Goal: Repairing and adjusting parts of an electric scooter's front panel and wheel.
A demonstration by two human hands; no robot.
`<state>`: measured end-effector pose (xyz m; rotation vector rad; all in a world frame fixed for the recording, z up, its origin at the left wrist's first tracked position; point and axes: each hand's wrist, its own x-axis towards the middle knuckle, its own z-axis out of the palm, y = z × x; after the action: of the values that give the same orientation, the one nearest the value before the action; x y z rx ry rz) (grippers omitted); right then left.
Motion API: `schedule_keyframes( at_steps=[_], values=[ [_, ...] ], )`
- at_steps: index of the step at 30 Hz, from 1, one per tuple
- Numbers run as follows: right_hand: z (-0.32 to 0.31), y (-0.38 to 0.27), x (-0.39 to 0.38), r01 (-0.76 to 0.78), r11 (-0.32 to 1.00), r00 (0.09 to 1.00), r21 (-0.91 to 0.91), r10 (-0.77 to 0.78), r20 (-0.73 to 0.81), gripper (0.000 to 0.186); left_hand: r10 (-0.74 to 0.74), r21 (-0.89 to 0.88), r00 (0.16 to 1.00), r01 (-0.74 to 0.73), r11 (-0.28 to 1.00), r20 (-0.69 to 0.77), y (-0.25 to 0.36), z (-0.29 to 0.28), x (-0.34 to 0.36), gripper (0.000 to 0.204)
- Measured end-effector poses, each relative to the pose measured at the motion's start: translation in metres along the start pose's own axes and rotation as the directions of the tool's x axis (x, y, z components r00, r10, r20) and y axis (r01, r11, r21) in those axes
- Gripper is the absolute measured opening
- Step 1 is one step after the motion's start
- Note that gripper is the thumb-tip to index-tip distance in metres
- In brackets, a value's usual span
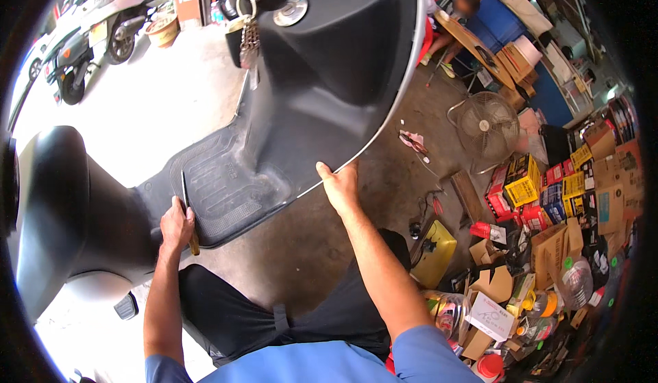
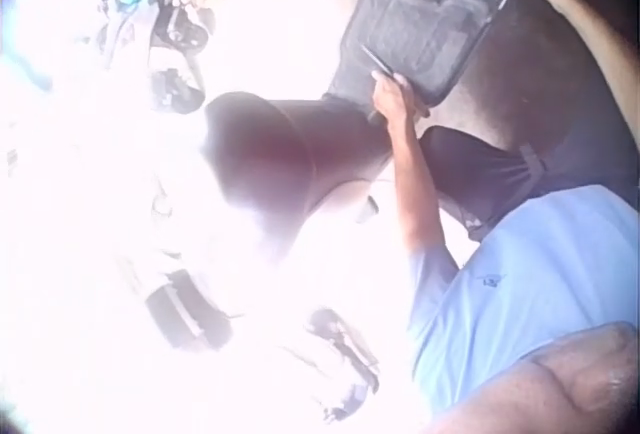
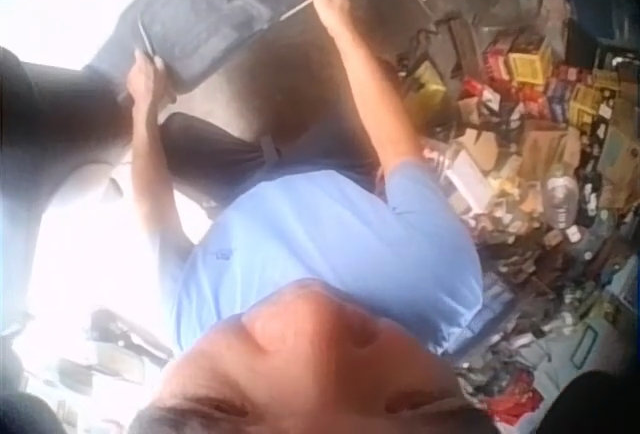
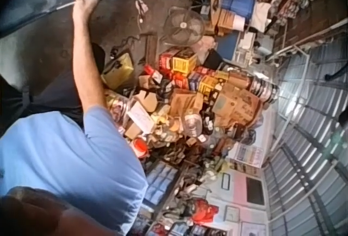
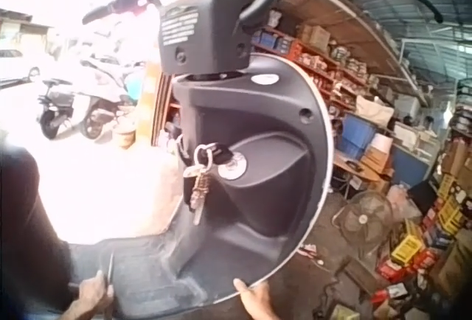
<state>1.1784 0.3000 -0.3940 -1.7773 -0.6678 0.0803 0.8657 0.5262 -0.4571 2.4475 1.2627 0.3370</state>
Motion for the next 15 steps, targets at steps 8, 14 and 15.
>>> schedule_keyframes(
  at_steps=[8, 14, 15],
  values=[
    [-0.047, -0.054, 0.045, 0.124, 0.980, 0.990, 0.154, -0.133, 0.051, 0.069, -0.033, -0.023, 0.999, 0.033, 0.999, -0.004, 0.000, -0.005, -0.003, 0.023],
    [-0.050, -0.045, 0.044, 0.188, 0.981, 0.974, 0.040, -0.191, 0.118, 0.081, -0.032, -0.034, 0.999, 0.032, 0.999, -0.003, -0.001, -0.001, 0.000, 0.026],
    [-0.047, -0.046, 0.041, 0.200, 0.980, 0.976, 0.004, -0.200, 0.092, 0.081, -0.039, -0.040, 0.999, 0.039, 0.998, 0.000, 0.000, -0.001, 0.001, 0.026]
  ],
)
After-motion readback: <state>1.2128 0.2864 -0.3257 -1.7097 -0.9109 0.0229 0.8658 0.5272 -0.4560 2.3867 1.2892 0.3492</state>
